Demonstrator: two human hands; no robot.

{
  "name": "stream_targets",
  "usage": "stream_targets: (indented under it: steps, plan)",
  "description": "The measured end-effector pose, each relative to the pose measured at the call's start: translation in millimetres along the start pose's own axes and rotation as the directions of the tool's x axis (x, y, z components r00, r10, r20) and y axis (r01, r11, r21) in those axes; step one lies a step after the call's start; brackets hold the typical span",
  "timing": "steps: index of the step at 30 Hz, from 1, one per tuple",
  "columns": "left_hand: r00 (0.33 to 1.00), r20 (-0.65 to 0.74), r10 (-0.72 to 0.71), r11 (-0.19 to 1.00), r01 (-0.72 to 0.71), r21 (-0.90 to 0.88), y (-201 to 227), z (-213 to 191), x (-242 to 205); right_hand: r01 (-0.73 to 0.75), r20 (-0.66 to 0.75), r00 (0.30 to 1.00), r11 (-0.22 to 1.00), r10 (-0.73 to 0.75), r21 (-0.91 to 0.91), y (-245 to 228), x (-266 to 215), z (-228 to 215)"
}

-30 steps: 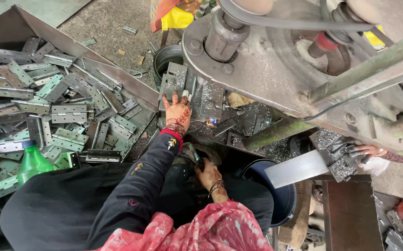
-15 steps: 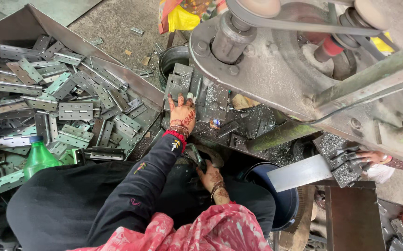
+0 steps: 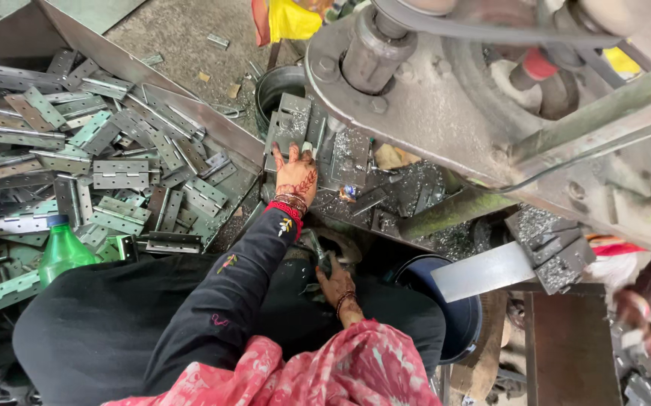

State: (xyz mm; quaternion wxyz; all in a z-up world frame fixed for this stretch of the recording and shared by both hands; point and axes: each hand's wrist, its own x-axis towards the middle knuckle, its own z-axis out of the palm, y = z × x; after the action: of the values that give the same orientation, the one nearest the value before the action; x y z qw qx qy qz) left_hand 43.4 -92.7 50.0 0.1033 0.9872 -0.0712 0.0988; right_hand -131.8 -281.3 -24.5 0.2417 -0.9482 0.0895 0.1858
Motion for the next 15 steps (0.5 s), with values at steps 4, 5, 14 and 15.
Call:
stream_targets:
  steps: [4, 5, 14, 15]
  plan:
    - [0.998, 0.054, 0.029, 0.998, -0.032, 0.060, 5, -12, -5, 0.119, -0.058, 0.991, 0.992, -0.122, -0.041, -3, 4, -10]
    - [0.998, 0.055, 0.022, 0.998, -0.025, 0.064, 5, -16, -6, 0.186, -0.085, 0.978, 0.981, -0.190, -0.050, -4, 6, -12]
    - [0.997, 0.072, 0.030, 0.999, -0.032, 0.023, 6, -19, -12, 0.081, -0.124, 0.990, 0.994, -0.072, 0.069, -21, -15, -12]
    - [0.998, 0.042, 0.035, 0.999, -0.036, 0.007, 7, -18, -9, 0.062, -0.110, 0.992, 0.997, -0.056, 0.052, -24, -17, -14]
